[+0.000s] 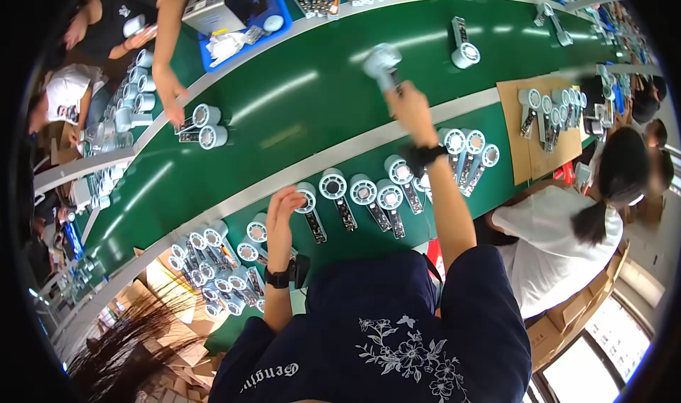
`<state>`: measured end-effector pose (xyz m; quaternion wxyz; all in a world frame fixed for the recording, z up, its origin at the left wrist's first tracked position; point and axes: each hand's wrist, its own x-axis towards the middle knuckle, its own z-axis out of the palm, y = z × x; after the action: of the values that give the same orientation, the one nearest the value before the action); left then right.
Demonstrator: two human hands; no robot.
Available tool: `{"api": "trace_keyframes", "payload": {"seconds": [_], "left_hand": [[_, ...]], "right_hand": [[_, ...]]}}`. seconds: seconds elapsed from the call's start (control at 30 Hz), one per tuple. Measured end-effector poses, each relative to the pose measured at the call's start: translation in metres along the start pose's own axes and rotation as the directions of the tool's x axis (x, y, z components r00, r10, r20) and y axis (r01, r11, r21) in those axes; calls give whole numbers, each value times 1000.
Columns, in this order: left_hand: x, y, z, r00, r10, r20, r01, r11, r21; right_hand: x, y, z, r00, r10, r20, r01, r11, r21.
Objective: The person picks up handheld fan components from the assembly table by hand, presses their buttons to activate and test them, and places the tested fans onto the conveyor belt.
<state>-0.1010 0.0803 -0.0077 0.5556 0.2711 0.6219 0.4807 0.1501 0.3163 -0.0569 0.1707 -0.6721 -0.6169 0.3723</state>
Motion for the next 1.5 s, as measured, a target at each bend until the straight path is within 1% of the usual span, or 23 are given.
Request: {"api": "trace_keyframes", "payload": {"seconds": [0.03, 0.1, 0.17, 0.23, 0.27, 0.37, 0.43, 0.47, 0.5, 0.53, 0.6, 0.63, 0.7, 0.77, 0.9, 1.03, 1.1, 1.17, 1.27, 1.4, 1.43, 1.47, 1.5], "left_hand": [[3, 5, 17, 1000, -1, 12, 1, 1000, 2], [6, 14, 51, 992, -120, 38, 125, 923, -363], [7, 9, 70, 983, -170, 64, 182, 917, -355], [0, 0, 81, 961, -265, 82, 277, 895, -350], [-3, -5, 83, 960, -267, 86, 280, 896, -345], [-16, -18, 79, 952, -305, 1, 287, 895, -341], [-26, -22, 72, 950, -314, 9, 299, 895, -330], [-32, -23, 67, 947, -321, 14, 309, 896, -320], [-37, -24, 64, 945, -326, 18, 315, 897, -310], [-41, -21, 62, 946, -324, 13, 312, 897, -314], [-50, -13, 62, 940, -341, -26, 314, 889, -334], [-55, -19, 57, 940, -339, -44, 308, 897, -318], [-61, -22, 56, 931, -354, -83, 319, 904, -283], [-66, -20, 55, 911, -395, -119, 362, 903, -231], [-71, -37, 50, 926, -350, -145, 304, 914, -268], [-62, -38, 49, 955, -285, -80, 247, 917, -313], [-56, -47, 44, 967, -250, -55, 225, 934, -279], [-50, -46, 44, 976, -217, -37, 200, 946, -254], [-47, -31, 57, 986, -38, -164, -4, 969, -246], [-56, -24, 46, 1000, 2, -12, -5, 966, -259], [-61, -20, 43, 999, 36, -8, -37, 967, -251], [-68, -16, 42, 987, -48, 154, 98, 937, -336], [-76, -14, 39, 939, -128, 320, 253, 887, -386]], "right_hand": [[-34, -14, 8, 999, -13, 29, 13, 1000, -3], [-107, -41, 22, 982, -179, 62, 186, 972, -141], [-167, -65, 28, 978, -153, 141, 157, 988, -14], [-201, -82, 19, 922, -50, 383, 94, 991, -98], [-202, -77, 13, 924, -46, 380, 88, 992, -95], [-201, -51, -14, 678, -347, 648, 313, 934, 172], [-147, -35, -56, 524, -381, 762, 209, 924, 319], [-116, -17, -57, 649, -515, 560, 327, 853, 406], [-86, 2, -59, 783, -580, 225, 528, 811, 252], [-47, 16, -66, 922, -383, 60, 365, 909, 204], [23, 42, -67, 851, -213, -479, 139, 973, -184], [47, 54, -62, 842, -223, -491, 142, 970, -196], [93, 72, -57, 672, -252, -696, 52, 954, -296], [111, 70, -51, 838, -9, -546, -122, 972, -202], [120, 68, -44, 877, 37, -479, -151, 968, -201], [62, 43, -60, 896, -276, -347, 263, 961, -86], [-4, 10, -73, 929, -328, -173, 331, 943, -12], [-65, -10, -81, 781, -601, -168, 616, 787, 44], [-154, -30, -91, 835, -541, 104, 489, 815, 311], [-223, -24, -70, 795, -563, 224, 351, 729, 588], [-235, -17, -55, 804, -522, 286, 182, 673, 717], [-242, -13, -42, 797, -487, 358, -5, 587, 809], [-246, -14, -31, 798, -498, 338, 11, 574, 819]]}}
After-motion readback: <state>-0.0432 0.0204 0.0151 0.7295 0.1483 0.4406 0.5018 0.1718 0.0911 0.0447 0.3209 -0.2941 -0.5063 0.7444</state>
